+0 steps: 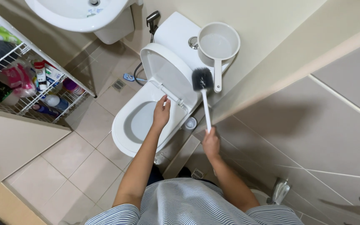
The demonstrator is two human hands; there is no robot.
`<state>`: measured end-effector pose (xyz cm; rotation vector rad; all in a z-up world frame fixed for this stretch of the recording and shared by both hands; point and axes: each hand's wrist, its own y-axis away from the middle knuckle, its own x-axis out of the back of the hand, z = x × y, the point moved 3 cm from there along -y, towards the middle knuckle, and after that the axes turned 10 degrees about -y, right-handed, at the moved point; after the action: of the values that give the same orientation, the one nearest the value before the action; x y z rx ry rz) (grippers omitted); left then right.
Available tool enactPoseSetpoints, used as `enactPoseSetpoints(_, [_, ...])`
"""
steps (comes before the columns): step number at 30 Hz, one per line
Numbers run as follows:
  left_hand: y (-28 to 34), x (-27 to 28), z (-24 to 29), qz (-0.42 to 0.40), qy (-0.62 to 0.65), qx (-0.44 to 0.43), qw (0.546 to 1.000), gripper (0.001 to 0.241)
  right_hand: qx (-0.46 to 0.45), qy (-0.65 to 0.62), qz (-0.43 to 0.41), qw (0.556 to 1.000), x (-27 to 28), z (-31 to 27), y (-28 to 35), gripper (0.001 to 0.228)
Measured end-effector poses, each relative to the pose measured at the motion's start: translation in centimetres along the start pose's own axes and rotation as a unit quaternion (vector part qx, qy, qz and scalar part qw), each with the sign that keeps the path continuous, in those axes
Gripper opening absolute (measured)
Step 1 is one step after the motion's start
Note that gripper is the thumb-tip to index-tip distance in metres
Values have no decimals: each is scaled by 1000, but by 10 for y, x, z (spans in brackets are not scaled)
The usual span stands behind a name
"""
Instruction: Scrubbing the toilet bowl and rim using a toilet brush and rinsing with water.
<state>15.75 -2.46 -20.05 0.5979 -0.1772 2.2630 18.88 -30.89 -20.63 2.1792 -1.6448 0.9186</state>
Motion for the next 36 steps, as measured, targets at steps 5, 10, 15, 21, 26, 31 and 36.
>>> enactPoseSetpoints(5, [-30, -16, -12, -14, 33, -16, 999, 55, -61, 79, -1, 995, -26, -3, -6, 25])
enactPoseSetpoints(10, [-40, 27, 72, -105, 135, 168, 971, 64, 5, 34, 31, 999, -47, -60, -32, 30])
enactPoseSetpoints(15, [-72, 4, 29, -112, 147, 55, 981, 65, -24, 17, 25, 999, -52, -12, -2, 23])
enactPoseSetpoints(21, [-53, 28, 81, -183, 133, 112, 968, 66, -110, 66, -1, 992, -12, 65, 54, 24])
enactPoseSetpoints(26, [-71, -10, 55, -157, 142, 39, 977, 66, -117, 20, 15, 993, -27, 38, 40, 30])
enactPoseSetpoints(31, [-73, -16, 49, -168, 183, 49, 968, 70, -143, 78, 47, 985, -22, 89, 81, 33])
enactPoseSetpoints(36, [-73, -12, 57, -154, 133, 50, 978, 68, -247, 78, -92, 961, -19, 124, 113, 36])
